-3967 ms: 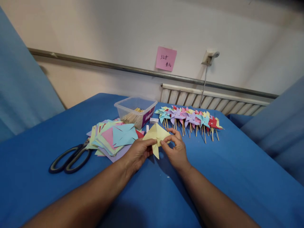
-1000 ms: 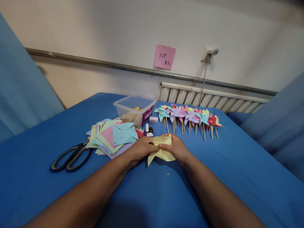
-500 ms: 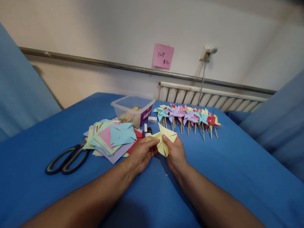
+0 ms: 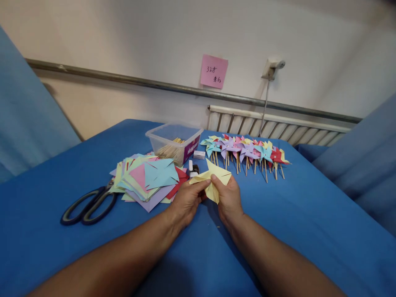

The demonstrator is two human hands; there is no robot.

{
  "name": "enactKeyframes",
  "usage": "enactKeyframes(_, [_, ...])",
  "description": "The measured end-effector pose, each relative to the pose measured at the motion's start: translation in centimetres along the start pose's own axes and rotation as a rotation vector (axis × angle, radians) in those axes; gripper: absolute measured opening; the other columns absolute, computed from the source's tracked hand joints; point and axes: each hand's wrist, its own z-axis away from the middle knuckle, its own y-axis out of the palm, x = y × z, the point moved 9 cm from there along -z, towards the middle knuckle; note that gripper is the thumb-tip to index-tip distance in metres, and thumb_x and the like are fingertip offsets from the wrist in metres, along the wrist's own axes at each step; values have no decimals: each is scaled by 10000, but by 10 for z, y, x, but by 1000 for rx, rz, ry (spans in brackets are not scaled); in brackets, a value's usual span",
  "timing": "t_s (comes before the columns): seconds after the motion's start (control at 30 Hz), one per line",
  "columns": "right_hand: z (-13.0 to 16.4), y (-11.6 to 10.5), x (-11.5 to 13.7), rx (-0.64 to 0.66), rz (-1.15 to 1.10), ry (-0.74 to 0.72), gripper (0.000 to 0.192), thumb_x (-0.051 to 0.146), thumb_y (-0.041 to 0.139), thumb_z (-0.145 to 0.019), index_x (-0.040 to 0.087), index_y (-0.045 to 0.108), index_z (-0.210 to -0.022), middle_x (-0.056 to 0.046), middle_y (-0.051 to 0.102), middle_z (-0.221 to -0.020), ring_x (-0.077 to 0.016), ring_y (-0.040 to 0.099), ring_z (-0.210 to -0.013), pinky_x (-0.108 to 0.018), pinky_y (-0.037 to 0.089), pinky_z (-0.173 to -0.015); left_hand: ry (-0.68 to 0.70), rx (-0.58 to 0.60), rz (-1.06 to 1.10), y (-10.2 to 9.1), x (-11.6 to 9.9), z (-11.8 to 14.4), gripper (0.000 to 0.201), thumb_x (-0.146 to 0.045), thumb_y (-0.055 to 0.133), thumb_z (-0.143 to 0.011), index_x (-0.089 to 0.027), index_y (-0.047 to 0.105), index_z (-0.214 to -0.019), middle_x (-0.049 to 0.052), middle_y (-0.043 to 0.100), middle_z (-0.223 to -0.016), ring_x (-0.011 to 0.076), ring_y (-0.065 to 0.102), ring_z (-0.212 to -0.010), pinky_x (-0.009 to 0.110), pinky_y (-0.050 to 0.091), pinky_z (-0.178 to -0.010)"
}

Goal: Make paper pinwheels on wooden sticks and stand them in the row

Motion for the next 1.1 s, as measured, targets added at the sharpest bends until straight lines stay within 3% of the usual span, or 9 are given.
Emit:
enactKeyframes(0.13, [-2, -2, 5, 41, 75, -34, 379, 297, 710, -721, 195, 550, -1049, -52, 687, -1000, -193, 667, -865, -390, 520, -842, -1, -62, -10, -7, -8, -2, 287, -146, 734, -657, -113, 699, -940, 88, 738, -861, 200, 677, -761, 291, 532, -703])
enactKeyframes(0.3, [0, -4, 42, 114, 365, -310, 481, 240, 617, -767, 288, 509, -1233, -72, 523, -1293, -208, 543, -1134, -413, 433, -962, -57, -101, 71, -17, -21, -5, 254, -87, 679, -687, -125, 686, -938, 61, 737, -833, 163, 670, -678, 261, 544, -639])
enactKeyframes(0.4, [11, 13, 60, 263, 607, -473, 402, 208, 647, -728, 301, 623, -1118, -39, 359, -1444, -251, 384, -1306, -447, 336, -1055, -71, -86, 92, -18, -27, -4, 249, -87, 662, -706, -127, 680, -952, 64, 737, -860, 158, 671, -682, 253, 546, -632])
enactKeyframes(0.5, [21, 26, 68, 358, 730, -576, 272, 228, 698, -718, 291, 692, -983, -14, 326, -1462, -262, 311, -1355, -449, 247, -1112, -77, -56, 80, -15, -28, -3, 252, -88, 658, -713, -120, 680, -962, 71, 733, -892, 152, 666, -691, 243, 541, -625])
enactKeyframes(0.67, [23, 29, 69, 352, 786, -602, 39, 285, 689, -771, 258, 707, -792, -43, 458, -1349, -248, 417, -1265, -430, 299, -1069, -54, -25, 36, -15, -24, -4, 229, -106, 691, -682, -109, 695, -910, 67, 726, -833, 153, 649, -679, 248, 526, -619])
enactKeyframes(1.1, [4, 14, 57, 224, 931, -533, 109, 208, 663, -718, 215, 624, -616, -58, 612, -1082, -226, 551, -1062, -388, 384, -959, -5, -40, -161, -21, -20, -6, 313, -208, 779, -616, -120, 714, -910, 98, 731, -899, 199, 669, -761, 307, 517, -729])
